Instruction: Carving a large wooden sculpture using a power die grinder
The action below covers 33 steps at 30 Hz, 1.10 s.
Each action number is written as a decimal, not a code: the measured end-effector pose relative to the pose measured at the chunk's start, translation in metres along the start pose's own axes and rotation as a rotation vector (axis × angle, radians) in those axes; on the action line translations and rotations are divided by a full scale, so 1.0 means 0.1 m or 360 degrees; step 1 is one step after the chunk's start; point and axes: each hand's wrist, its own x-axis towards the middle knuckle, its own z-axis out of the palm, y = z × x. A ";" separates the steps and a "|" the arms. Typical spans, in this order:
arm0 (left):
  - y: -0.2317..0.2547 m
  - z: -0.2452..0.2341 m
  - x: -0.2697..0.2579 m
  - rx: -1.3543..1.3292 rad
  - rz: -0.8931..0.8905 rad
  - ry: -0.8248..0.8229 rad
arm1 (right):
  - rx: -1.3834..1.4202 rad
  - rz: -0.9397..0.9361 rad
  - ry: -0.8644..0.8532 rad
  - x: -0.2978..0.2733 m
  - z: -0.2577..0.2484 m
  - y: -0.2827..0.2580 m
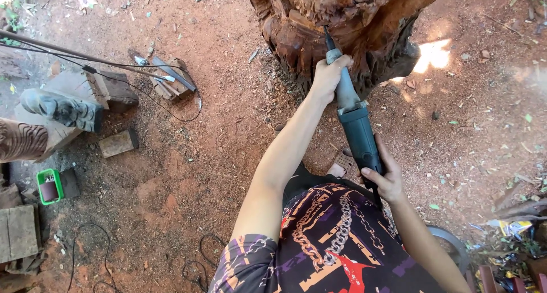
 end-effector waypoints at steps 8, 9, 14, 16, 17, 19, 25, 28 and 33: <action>-0.12 0.10 0.09 0.0086 -0.0027 0.0025 | 0.0048 -0.0046 0.0012 -0.06 0.07 -0.06; -0.14 0.11 0.10 0.0082 -0.0038 0.0016 | 0.0068 -0.0039 0.0008 -0.07 0.07 -0.07; -0.14 0.07 0.12 0.0022 -0.0063 0.0038 | 0.0010 -0.0038 0.0029 -0.05 0.06 -0.13; -0.12 0.07 0.13 0.0001 -0.0061 0.0020 | -0.0008 -0.0033 0.0032 -0.02 0.03 -0.14; -0.10 0.07 0.12 -0.0009 -0.0041 0.0017 | -0.0033 -0.0023 0.0026 -0.01 0.01 -0.14; -0.09 0.06 0.12 -0.0022 -0.0020 0.0011 | -0.0061 -0.0014 0.0020 0.00 0.01 -0.18; -0.14 0.04 0.20 -0.0055 -0.0019 0.0020 | -0.0064 0.0015 0.0034 0.01 0.02 -0.24; -0.18 0.03 0.24 -0.0069 0.0014 -0.0019 | -0.0036 0.0022 0.0023 0.01 0.01 -0.24; -0.15 0.03 0.23 -0.0070 0.0019 -0.0011 | -0.0026 0.0007 0.0038 0.04 -0.05 -0.17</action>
